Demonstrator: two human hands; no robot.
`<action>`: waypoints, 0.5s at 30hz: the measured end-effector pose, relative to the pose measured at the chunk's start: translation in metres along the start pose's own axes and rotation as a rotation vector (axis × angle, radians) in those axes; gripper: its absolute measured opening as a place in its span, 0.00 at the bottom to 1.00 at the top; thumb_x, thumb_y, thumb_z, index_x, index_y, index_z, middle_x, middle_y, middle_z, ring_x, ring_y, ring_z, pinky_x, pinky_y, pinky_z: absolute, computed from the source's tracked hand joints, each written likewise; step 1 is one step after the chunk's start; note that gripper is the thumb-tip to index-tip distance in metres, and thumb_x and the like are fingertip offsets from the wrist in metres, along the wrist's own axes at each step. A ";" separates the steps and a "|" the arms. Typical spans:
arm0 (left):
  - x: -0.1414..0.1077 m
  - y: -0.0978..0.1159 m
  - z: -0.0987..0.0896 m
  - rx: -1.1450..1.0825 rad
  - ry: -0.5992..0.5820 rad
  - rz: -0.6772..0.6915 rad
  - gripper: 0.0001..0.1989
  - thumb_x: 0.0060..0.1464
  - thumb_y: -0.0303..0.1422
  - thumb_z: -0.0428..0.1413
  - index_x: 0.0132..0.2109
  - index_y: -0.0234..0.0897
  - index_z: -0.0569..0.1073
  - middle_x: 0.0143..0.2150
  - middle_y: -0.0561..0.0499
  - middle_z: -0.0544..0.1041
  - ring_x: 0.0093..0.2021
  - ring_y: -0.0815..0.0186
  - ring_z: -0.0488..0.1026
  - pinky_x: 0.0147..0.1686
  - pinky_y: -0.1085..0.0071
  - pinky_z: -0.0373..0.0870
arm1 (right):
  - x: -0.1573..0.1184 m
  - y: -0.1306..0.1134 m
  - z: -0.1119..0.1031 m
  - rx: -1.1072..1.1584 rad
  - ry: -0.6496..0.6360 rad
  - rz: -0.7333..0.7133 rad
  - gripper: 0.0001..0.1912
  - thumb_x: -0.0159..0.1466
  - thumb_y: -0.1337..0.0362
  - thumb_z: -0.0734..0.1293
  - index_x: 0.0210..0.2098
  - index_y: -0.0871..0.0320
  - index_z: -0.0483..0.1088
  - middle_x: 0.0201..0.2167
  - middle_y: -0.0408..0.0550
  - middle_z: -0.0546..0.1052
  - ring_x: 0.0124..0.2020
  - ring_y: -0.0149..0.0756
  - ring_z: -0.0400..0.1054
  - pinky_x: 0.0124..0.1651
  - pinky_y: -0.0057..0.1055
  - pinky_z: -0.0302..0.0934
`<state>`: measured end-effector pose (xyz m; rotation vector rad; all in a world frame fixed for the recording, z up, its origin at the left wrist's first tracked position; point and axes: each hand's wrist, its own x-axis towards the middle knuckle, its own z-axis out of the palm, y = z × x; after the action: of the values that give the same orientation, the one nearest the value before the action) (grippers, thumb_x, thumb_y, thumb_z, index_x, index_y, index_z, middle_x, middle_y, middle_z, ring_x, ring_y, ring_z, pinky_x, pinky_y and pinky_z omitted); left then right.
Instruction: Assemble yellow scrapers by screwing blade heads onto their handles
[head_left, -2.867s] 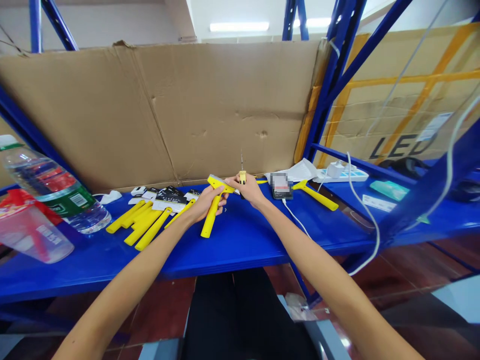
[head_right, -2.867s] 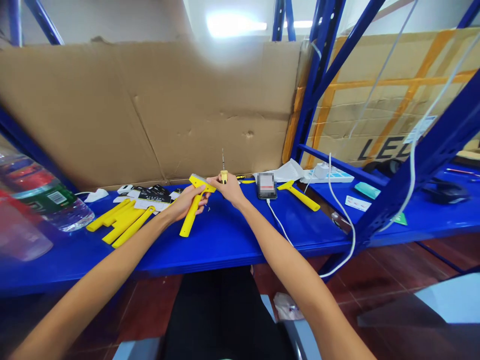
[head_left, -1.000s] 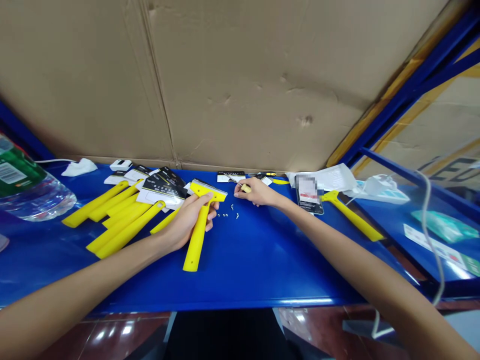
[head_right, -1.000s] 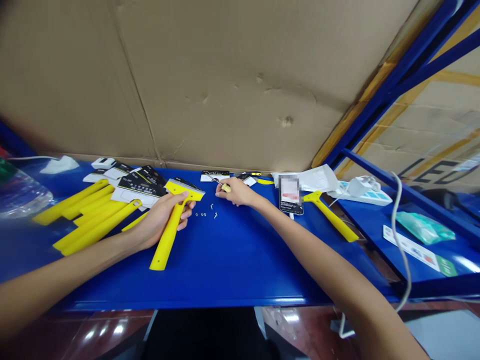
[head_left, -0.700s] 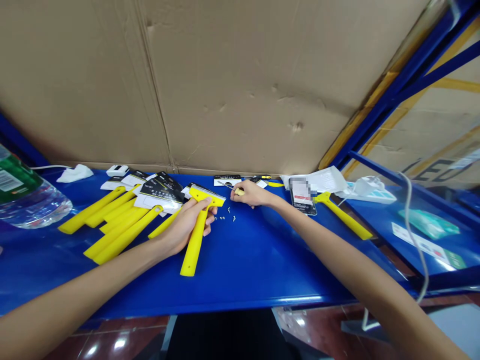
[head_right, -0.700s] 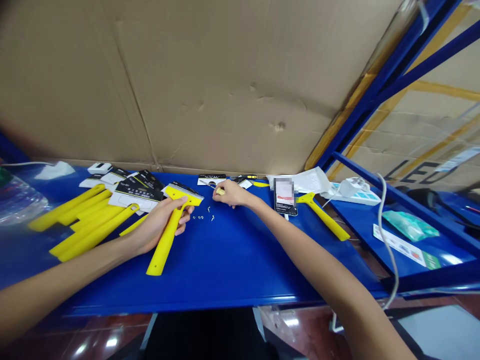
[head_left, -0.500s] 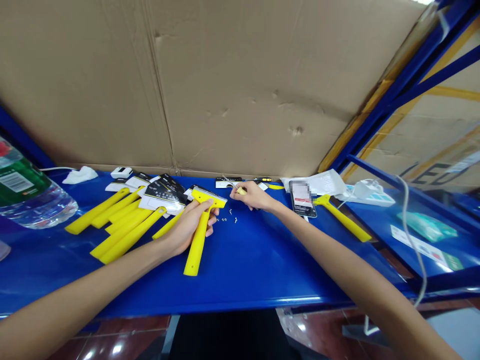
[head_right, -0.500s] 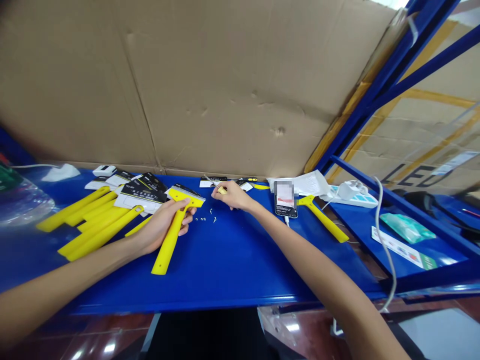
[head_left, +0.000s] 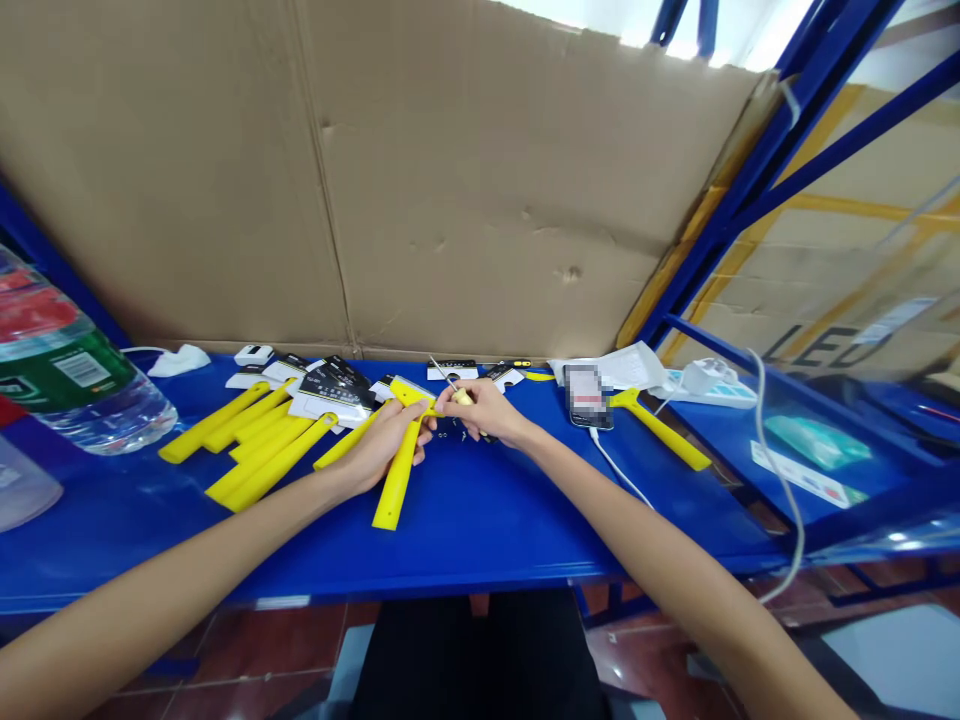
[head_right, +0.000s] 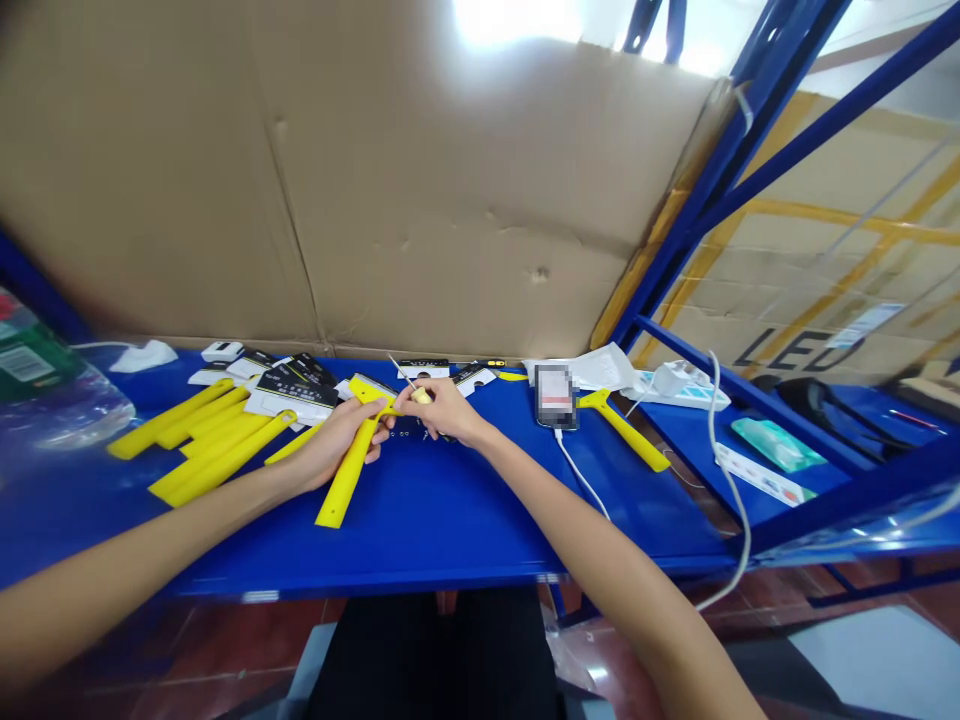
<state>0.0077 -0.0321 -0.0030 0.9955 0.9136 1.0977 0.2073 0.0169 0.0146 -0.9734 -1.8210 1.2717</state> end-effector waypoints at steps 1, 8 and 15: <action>0.001 -0.001 0.000 0.021 -0.005 0.003 0.11 0.65 0.38 0.64 0.44 0.37 0.72 0.35 0.49 0.76 0.24 0.70 0.68 0.18 0.76 0.66 | -0.001 0.000 0.002 0.010 0.010 -0.001 0.17 0.58 0.52 0.81 0.35 0.56 0.78 0.17 0.35 0.69 0.14 0.26 0.59 0.17 0.24 0.55; 0.002 -0.003 0.000 0.131 -0.075 0.055 0.15 0.61 0.42 0.67 0.44 0.38 0.73 0.34 0.51 0.75 0.24 0.71 0.67 0.17 0.77 0.63 | -0.004 0.008 0.007 0.182 0.049 0.049 0.22 0.52 0.55 0.84 0.38 0.55 0.74 0.22 0.32 0.69 0.17 0.23 0.56 0.18 0.24 0.60; -0.006 0.001 0.002 0.205 -0.103 0.092 0.14 0.60 0.40 0.68 0.43 0.37 0.74 0.32 0.50 0.76 0.22 0.70 0.67 0.17 0.75 0.64 | -0.010 0.004 0.004 0.292 -0.065 0.109 0.28 0.48 0.59 0.86 0.41 0.56 0.70 0.21 0.29 0.66 0.18 0.21 0.51 0.18 0.22 0.55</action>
<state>0.0086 -0.0380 -0.0011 1.2623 0.9166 1.0338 0.2096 0.0076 0.0089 -0.8864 -1.5891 1.6011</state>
